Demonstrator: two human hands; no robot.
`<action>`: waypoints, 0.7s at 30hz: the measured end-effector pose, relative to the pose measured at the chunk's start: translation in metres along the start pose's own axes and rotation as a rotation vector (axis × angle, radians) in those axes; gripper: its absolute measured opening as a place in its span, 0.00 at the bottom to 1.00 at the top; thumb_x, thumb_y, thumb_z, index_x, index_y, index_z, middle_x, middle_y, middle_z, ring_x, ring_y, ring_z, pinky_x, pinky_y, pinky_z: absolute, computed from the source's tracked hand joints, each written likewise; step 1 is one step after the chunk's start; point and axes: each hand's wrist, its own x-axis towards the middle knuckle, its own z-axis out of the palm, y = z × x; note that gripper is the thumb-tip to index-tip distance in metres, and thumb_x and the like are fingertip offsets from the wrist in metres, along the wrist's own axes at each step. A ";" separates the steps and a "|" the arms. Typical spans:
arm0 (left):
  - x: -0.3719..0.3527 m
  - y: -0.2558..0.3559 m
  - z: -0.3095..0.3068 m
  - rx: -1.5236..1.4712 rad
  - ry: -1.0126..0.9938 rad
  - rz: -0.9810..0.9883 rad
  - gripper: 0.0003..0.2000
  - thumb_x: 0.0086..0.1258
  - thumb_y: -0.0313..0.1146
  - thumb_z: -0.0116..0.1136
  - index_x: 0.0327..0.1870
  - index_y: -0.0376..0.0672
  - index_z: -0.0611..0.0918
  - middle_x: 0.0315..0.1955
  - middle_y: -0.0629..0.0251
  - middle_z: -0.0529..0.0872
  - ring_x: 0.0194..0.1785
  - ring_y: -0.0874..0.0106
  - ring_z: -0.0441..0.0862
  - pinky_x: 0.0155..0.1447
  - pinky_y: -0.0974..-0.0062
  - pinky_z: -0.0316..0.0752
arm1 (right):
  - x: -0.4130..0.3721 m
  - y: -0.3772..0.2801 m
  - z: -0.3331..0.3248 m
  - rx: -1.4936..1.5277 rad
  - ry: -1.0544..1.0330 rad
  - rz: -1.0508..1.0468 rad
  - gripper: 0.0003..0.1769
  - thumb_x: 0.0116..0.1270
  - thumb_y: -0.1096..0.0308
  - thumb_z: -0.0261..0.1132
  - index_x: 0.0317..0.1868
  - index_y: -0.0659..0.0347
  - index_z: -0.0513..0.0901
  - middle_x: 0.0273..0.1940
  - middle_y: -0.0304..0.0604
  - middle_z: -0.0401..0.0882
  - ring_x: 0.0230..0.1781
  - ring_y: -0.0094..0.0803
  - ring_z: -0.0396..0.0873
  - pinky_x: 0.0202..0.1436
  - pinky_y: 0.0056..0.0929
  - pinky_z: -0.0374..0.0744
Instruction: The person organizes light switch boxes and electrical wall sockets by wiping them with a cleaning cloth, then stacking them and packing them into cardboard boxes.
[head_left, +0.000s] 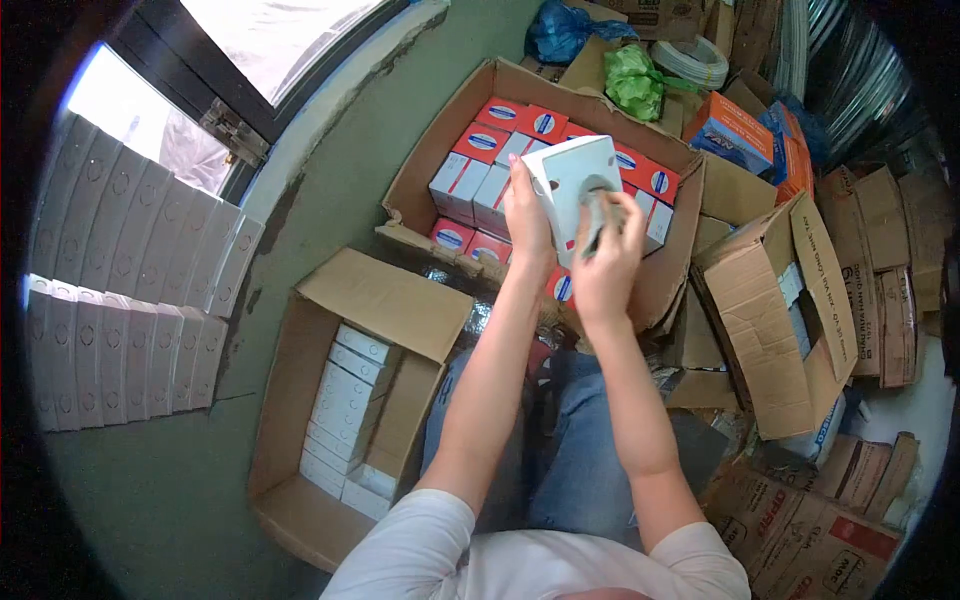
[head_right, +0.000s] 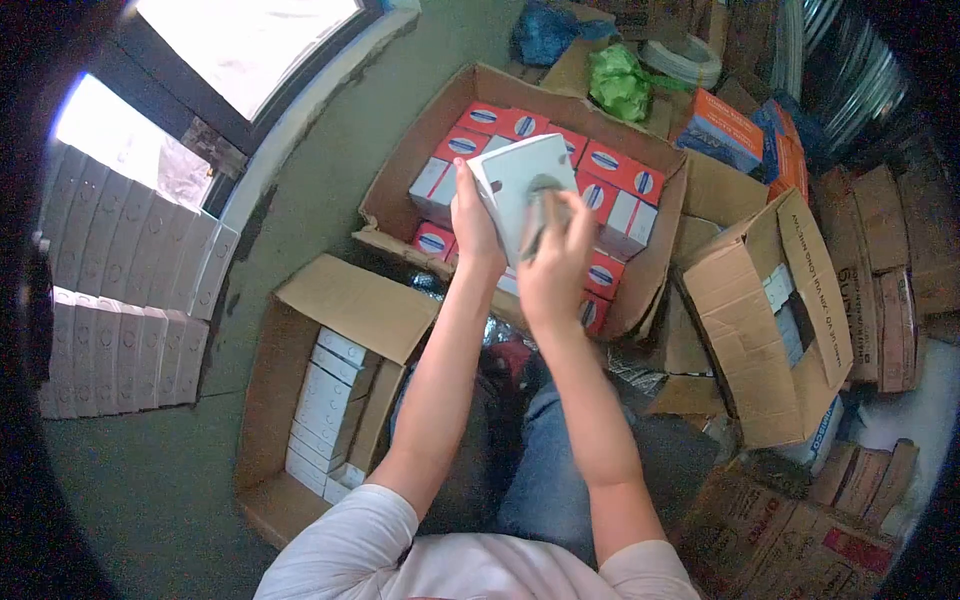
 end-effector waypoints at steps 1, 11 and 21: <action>0.000 0.002 -0.001 0.029 -0.002 0.011 0.28 0.78 0.56 0.35 0.43 0.38 0.80 0.33 0.65 0.82 0.36 0.75 0.79 0.42 0.75 0.75 | -0.005 -0.007 0.000 0.025 -0.047 -0.023 0.23 0.55 0.80 0.65 0.53 0.67 0.77 0.54 0.52 0.70 0.55 0.50 0.71 0.58 0.44 0.71; -0.006 0.009 0.006 -0.002 -0.012 0.020 0.29 0.77 0.57 0.36 0.43 0.38 0.80 0.32 0.66 0.82 0.34 0.75 0.79 0.40 0.77 0.73 | 0.018 0.020 -0.004 -0.013 0.164 0.047 0.20 0.61 0.80 0.62 0.55 0.66 0.79 0.50 0.53 0.76 0.50 0.48 0.77 0.55 0.41 0.75; -0.008 0.016 0.001 0.043 -0.028 0.037 0.29 0.78 0.56 0.36 0.39 0.37 0.81 0.29 0.66 0.82 0.31 0.77 0.77 0.37 0.78 0.71 | 0.015 0.003 0.005 0.046 0.124 -0.049 0.25 0.56 0.81 0.62 0.57 0.65 0.78 0.49 0.52 0.76 0.52 0.47 0.76 0.56 0.41 0.74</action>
